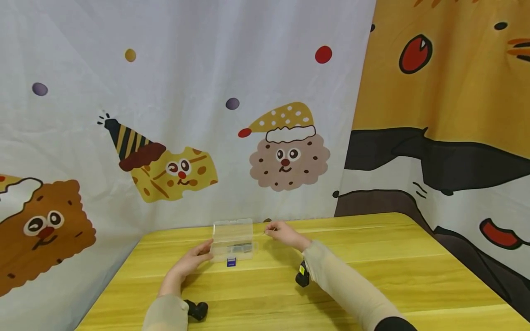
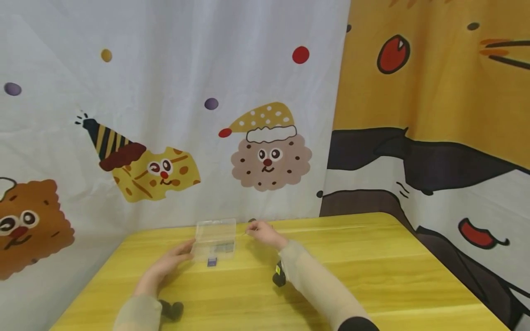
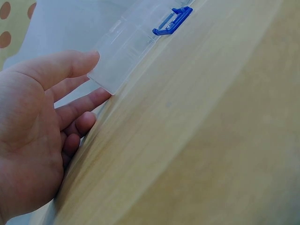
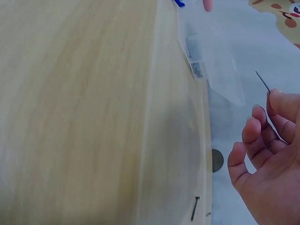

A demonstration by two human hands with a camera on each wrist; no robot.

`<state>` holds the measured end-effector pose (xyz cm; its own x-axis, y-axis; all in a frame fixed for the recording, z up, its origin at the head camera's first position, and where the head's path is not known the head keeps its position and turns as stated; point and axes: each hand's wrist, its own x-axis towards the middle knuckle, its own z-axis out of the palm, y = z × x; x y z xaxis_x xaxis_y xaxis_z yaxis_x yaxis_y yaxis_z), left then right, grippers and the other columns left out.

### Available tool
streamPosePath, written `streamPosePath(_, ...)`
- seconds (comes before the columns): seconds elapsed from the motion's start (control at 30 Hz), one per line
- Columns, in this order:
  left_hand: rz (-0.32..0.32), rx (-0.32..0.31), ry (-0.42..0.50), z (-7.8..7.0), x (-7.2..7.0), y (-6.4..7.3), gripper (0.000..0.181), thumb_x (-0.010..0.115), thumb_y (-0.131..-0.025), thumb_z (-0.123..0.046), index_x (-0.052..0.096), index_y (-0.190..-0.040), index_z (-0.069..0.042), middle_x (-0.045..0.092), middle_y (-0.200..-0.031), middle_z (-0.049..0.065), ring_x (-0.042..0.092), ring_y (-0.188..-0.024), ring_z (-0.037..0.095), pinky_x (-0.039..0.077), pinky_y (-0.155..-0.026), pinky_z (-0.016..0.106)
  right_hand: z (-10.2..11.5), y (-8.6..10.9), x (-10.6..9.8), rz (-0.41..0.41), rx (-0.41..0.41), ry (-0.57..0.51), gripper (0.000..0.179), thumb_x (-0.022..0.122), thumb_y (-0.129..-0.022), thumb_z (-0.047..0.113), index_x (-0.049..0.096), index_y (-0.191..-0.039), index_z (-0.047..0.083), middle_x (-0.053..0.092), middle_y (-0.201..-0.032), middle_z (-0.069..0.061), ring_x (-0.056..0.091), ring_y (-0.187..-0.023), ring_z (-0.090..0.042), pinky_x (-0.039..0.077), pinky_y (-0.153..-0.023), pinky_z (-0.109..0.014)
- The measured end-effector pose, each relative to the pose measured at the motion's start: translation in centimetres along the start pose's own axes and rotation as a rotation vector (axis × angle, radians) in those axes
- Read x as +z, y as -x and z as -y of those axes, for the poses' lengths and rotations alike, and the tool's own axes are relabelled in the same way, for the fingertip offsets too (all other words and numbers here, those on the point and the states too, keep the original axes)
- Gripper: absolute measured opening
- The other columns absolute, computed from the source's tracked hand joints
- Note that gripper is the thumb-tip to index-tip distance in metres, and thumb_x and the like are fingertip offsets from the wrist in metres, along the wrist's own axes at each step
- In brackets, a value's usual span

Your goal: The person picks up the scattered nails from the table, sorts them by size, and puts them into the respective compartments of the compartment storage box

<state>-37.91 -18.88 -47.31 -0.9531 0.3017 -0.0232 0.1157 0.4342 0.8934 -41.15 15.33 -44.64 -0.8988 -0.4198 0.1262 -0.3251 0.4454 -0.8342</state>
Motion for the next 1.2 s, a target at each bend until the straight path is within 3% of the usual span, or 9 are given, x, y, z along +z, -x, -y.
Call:
streamPosePath(0.1, -0.003, -0.001, 0.007, -0.1, 0.0, 0.0, 0.059, 0.061, -0.096, -0.018, 0.038, -0.149, -0.004, 0.038, -0.146, 0.029, 0.033, -0.135, 0.044, 0.027, -0.107, 0.059, -0.1, -0.3, 0.5, 0.001, -0.002, -0.001, 0.024, 0.051, -0.102, 0.013, 0.061, -0.112, -0.006, 0.059, -0.101, -0.014, 0.056, -0.092, -0.035, 0.051, -0.077, -0.043)
streamPosePath(0.3, -0.006, 0.003, 0.009, 0.0, 0.0, -0.1, 0.059, 0.061, -0.096, -0.017, 0.039, -0.148, -0.004, 0.038, -0.145, 0.029, 0.034, -0.135, 0.044, 0.028, -0.107, 0.058, 0.2, -0.7, 1.7, 0.007, -0.010, 0.043, 0.020, 0.052, -0.101, 0.011, 0.063, -0.109, -0.004, 0.059, -0.095, -0.007, 0.050, -0.072, -0.016, 0.045, -0.064, -0.030)
streamPosePath(0.53, -0.004, -0.006, 0.005, 0.3, 0.0, -0.2, 0.060, 0.062, -0.096, -0.019, 0.038, -0.149, -0.006, 0.038, -0.146, 0.030, 0.033, -0.135, 0.045, 0.028, -0.107, 0.058, 0.6, -0.9, 3.1, 0.007, -0.092, 0.108, 0.016, 0.056, -0.098, 0.007, 0.067, -0.102, -0.003, 0.063, -0.095, -0.005, 0.051, -0.080, -0.012, 0.046, -0.071, -0.029)
streamPosePath(0.67, -0.004, -0.005, 0.009, 0.3, 0.0, -0.2, 0.060, 0.062, -0.096, -0.018, 0.038, -0.149, -0.005, 0.037, -0.146, 0.030, 0.033, -0.135, 0.045, 0.028, -0.107, 0.059, 1.0, -0.9, 3.7, 0.011, -0.116, 0.154, 0.015, 0.056, -0.097, 0.006, 0.069, -0.098, -0.001, 0.063, -0.091, -0.004, 0.050, -0.073, -0.012, 0.045, -0.066, -0.028)
streamPosePath(0.8, -0.007, -0.008, 0.008, 0.3, 0.0, -0.2, 0.060, 0.062, -0.096, -0.018, 0.038, -0.149, -0.006, 0.037, -0.146, 0.030, 0.033, -0.135, 0.045, 0.028, -0.107, 0.059, 1.0, -1.1, 4.1, -0.005, -0.138, 0.233, 0.014, 0.058, -0.096, 0.007, 0.071, -0.096, 0.002, 0.060, -0.089, 0.000, 0.049, -0.076, -0.013, 0.044, -0.069, -0.028)
streamPosePath(0.93, -0.014, -0.009, 0.001, 0.2, 0.0, -0.1, 0.060, 0.062, -0.095, -0.018, 0.038, -0.149, -0.006, 0.038, -0.146, 0.029, 0.034, -0.135, 0.045, 0.029, -0.106, 0.059, 1.1, -1.2, 4.5, -0.019, -0.132, 0.260, 0.012, 0.061, -0.094, 0.008, 0.072, -0.097, 0.002, 0.058, -0.092, 0.001, 0.050, -0.085, -0.014, 0.044, -0.075, -0.030)
streamPosePath(1.2, -0.017, -0.006, 0.002, 0.0, 0.0, -0.1, 0.060, 0.063, -0.095, -0.018, 0.039, -0.148, -0.005, 0.039, -0.145, 0.029, 0.035, -0.134, 0.045, 0.029, -0.106, 0.059, 1.1, -1.3, 5.2, -0.016, -0.112, 0.300, 0.010, 0.064, -0.093, 0.008, 0.073, -0.094, 0.004, 0.055, -0.090, 0.003, 0.049, -0.083, -0.012, 0.045, -0.075, -0.027)
